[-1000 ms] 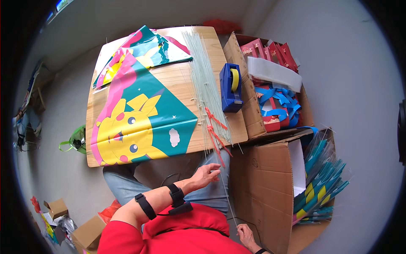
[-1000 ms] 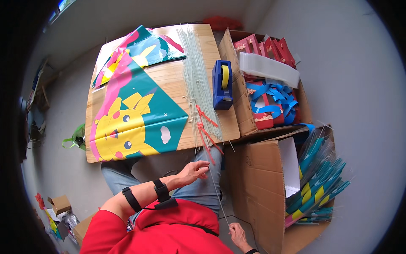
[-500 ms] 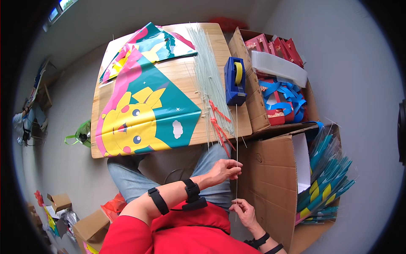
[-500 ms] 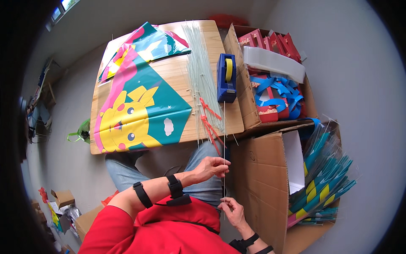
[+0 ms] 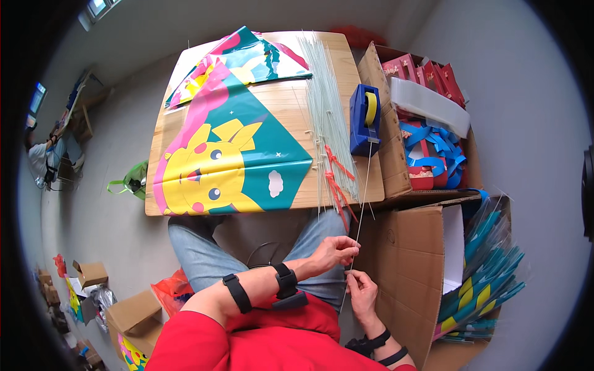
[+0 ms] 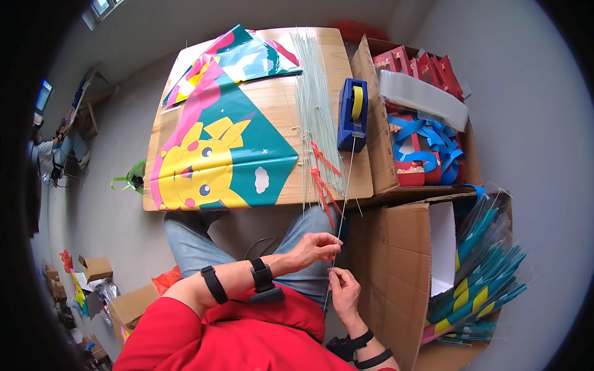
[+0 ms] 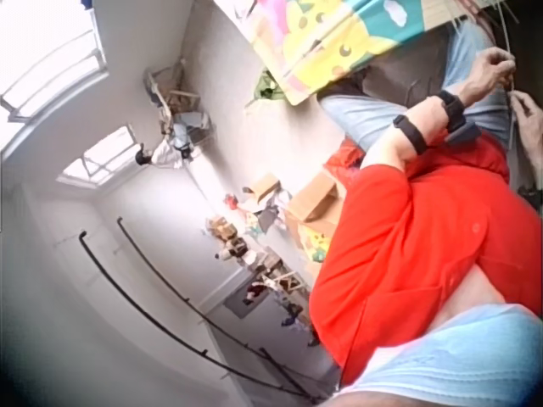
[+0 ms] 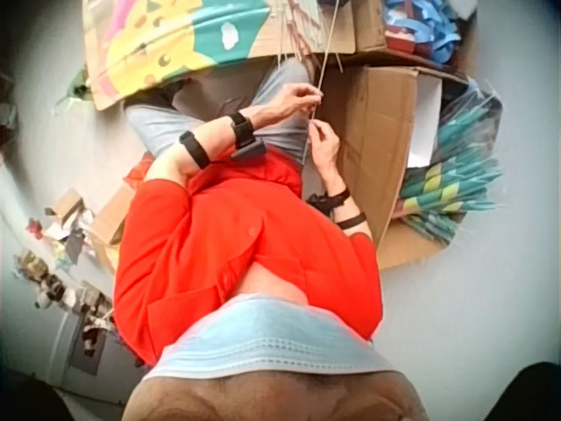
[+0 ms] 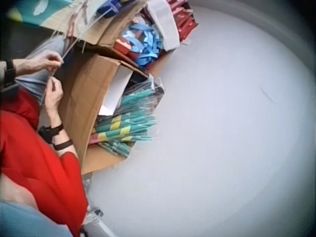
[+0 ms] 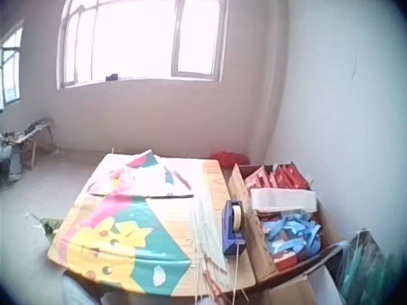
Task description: The person assembles a Pikachu-themed kite by rolling the fabric around a central spine and securing it with blue tape. They then insert a plastic rod into the kite's tail and place the finished unit into a clear plastic sleeve. Finally, they unfold a new kite from a stack to begin the next assembly.
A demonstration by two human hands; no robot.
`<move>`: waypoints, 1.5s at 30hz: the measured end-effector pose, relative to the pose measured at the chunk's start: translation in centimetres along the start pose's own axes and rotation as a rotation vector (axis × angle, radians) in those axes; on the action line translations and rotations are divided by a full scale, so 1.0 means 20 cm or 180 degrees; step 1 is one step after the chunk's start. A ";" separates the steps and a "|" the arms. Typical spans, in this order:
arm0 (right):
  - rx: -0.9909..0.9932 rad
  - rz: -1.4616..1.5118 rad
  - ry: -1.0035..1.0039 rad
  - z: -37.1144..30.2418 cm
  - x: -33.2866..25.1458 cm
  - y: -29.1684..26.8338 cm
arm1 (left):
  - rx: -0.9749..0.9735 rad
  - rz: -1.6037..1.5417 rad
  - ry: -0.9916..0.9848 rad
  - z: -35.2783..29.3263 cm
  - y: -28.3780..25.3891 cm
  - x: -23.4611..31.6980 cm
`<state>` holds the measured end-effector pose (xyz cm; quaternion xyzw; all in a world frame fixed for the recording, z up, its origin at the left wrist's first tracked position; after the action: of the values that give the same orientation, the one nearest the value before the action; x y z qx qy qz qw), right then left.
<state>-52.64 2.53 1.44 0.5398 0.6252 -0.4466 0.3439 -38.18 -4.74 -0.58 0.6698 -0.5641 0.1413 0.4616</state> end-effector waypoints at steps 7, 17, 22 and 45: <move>0.0001 -0.0205 -0.0232 0.04 -0.05 0.02 | 0.0046 0.0101 -0.0284 -0.03 -0.02 -0.10; -0.0032 -0.0124 -0.0171 0.08 -0.03 0.02 | 0.0221 -0.0048 -0.0133 -0.05 -0.03 -0.09; 0.0037 -0.0163 -0.0167 0.07 -0.03 0.02 | 0.0220 -0.0067 -0.0056 -0.05 -0.02 -0.10; -0.0103 0.0341 0.0176 0.07 -0.04 0.07 | 0.0172 0.0258 0.0110 -0.11 -0.04 -0.06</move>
<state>-51.15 1.06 1.40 0.5789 0.6119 -0.4023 0.3585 -37.07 -2.32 -0.56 0.6562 -0.5787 0.1867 0.4469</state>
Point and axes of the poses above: each hand's wrist, its own z-axis towards the middle knuckle, its own y-axis out of the palm, x = y × z, the point moved 5 cm from there along z, towards the middle knuckle, and after that the axes turned 5 degrees about x, right-handed, at the moved point
